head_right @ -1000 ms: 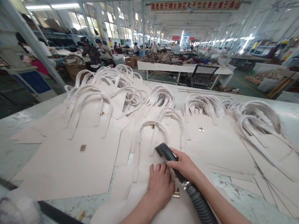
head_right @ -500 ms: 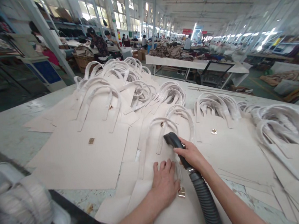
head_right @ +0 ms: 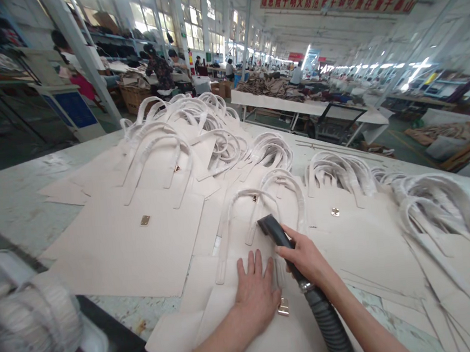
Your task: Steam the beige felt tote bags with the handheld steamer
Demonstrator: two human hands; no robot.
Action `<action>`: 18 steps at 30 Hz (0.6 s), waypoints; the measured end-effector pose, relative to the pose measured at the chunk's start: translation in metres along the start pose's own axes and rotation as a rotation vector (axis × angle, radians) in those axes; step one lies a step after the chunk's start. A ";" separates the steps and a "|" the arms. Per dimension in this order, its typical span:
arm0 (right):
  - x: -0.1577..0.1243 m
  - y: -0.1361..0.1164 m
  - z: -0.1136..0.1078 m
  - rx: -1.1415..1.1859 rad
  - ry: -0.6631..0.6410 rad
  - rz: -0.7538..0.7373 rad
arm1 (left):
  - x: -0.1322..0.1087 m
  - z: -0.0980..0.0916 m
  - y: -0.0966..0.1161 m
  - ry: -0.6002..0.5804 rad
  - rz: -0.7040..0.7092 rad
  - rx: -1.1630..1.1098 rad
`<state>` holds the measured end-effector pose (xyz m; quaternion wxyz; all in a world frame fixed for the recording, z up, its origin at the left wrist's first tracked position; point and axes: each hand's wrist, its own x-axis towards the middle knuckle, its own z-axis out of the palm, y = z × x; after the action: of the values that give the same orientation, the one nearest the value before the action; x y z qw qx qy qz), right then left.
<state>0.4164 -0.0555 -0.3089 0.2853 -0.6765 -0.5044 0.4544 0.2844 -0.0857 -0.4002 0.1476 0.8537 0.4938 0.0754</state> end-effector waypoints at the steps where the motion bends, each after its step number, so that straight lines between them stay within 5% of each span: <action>1: -0.004 0.001 0.003 0.006 -0.036 0.003 | 0.000 0.001 0.000 -0.006 0.001 0.007; 12: 0.002 -0.009 0.003 -0.004 -0.213 0.026 | 0.004 0.003 0.003 0.012 -0.007 0.041; 18: 0.013 -0.022 0.022 -0.021 -0.243 -0.027 | 0.004 0.004 0.004 -0.037 -0.004 0.035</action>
<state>0.3879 -0.0378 -0.3038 0.2212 -0.6125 -0.5489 0.5240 0.2904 -0.0846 -0.4030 0.1418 0.8564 0.4939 0.0509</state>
